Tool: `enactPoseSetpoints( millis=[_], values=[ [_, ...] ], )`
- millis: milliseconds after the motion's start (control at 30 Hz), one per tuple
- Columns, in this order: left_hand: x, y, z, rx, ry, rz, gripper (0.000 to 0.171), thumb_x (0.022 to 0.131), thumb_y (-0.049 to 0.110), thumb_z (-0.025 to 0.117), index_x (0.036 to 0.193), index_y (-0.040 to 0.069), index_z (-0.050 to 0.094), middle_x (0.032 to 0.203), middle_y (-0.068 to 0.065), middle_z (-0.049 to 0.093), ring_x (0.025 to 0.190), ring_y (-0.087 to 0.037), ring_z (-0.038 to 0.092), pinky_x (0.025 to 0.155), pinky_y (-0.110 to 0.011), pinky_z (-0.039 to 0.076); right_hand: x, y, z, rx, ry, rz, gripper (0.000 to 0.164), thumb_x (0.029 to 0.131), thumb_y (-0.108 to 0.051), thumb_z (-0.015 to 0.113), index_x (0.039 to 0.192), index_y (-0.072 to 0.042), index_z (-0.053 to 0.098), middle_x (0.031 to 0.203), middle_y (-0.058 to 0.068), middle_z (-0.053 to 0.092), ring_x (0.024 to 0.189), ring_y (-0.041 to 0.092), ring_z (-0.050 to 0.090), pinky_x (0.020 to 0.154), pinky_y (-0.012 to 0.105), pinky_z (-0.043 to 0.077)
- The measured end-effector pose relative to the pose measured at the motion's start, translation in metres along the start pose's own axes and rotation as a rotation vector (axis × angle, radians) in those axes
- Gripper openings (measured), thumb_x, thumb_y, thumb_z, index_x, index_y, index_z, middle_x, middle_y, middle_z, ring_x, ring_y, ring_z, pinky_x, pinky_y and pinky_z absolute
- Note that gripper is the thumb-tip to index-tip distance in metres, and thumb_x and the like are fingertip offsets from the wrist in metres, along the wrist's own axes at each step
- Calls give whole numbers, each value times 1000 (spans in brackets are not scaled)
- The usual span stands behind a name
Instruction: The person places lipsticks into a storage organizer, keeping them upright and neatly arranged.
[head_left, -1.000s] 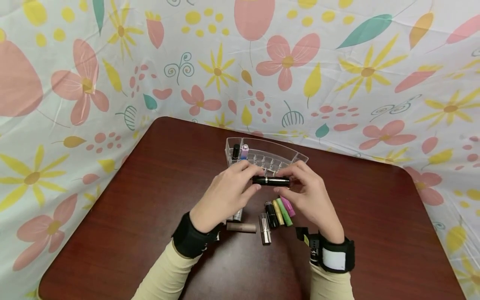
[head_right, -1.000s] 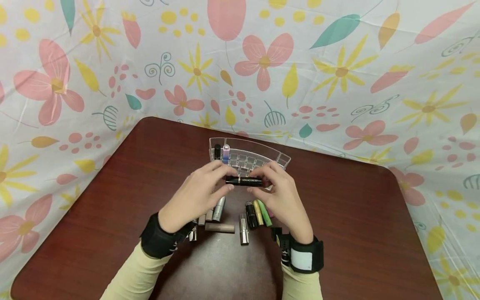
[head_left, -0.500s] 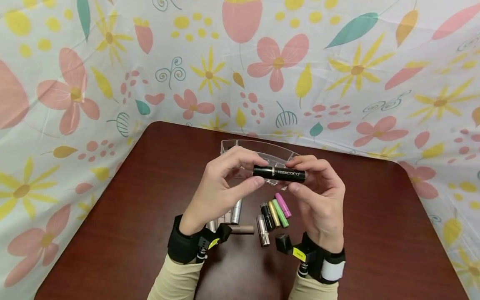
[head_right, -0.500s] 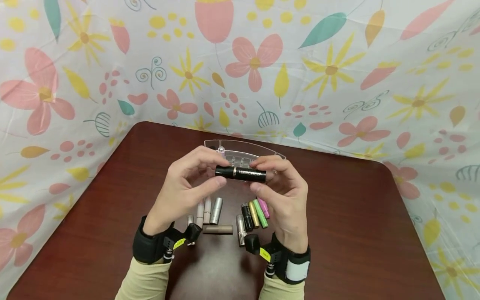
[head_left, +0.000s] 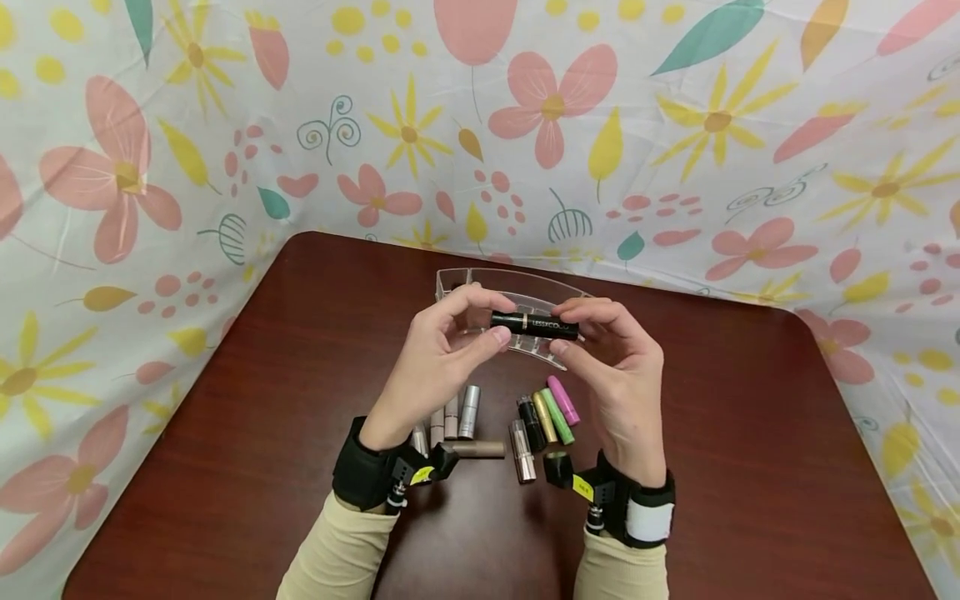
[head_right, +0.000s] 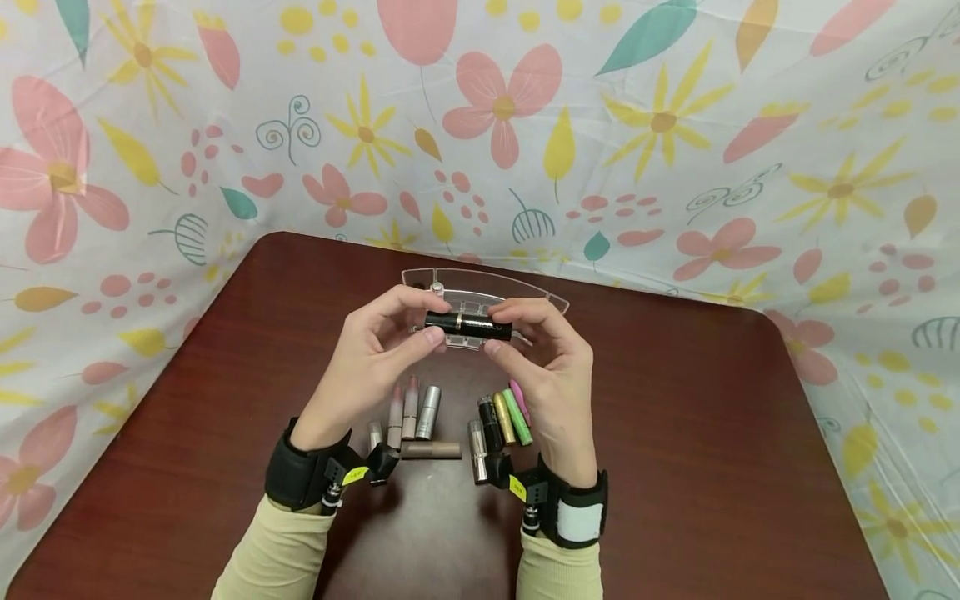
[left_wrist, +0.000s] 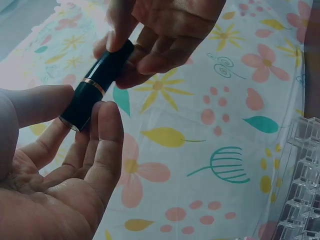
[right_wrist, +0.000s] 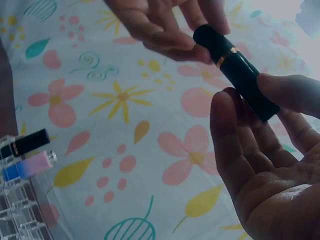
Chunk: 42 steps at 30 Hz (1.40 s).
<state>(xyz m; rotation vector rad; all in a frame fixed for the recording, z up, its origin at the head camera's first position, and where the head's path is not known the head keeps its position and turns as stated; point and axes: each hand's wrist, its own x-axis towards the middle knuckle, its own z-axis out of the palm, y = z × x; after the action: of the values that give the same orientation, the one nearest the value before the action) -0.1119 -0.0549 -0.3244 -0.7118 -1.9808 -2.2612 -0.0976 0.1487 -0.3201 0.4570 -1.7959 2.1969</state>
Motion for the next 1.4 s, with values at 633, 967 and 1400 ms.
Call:
enactPoseSetpoints(
  millis=[633,967,1400],
  values=[
    [-1,-4,-5,181,49,-25,20,98,12,68,116,18,70,100,-1,63,83,-20,55,67,-20,44,1,7,0,-131,-67,57,28,87,8,73,114,6,68,108,10,65,89,19,64,76,24,58],
    [0,-5,-1,284,48,-27,18,99,14,66,117,17,70,98,7,61,81,-16,49,68,-21,44,2,10,-1,-147,-81,65,24,88,6,73,112,5,69,110,11,65,91,19,65,78,24,59],
    [1,-11,-4,392,24,-21,16,101,20,64,115,25,70,100,11,65,78,-14,52,71,-24,41,4,17,-6,-239,-126,127,22,89,2,74,111,1,70,108,9,66,87,16,65,72,23,55]
  ],
)
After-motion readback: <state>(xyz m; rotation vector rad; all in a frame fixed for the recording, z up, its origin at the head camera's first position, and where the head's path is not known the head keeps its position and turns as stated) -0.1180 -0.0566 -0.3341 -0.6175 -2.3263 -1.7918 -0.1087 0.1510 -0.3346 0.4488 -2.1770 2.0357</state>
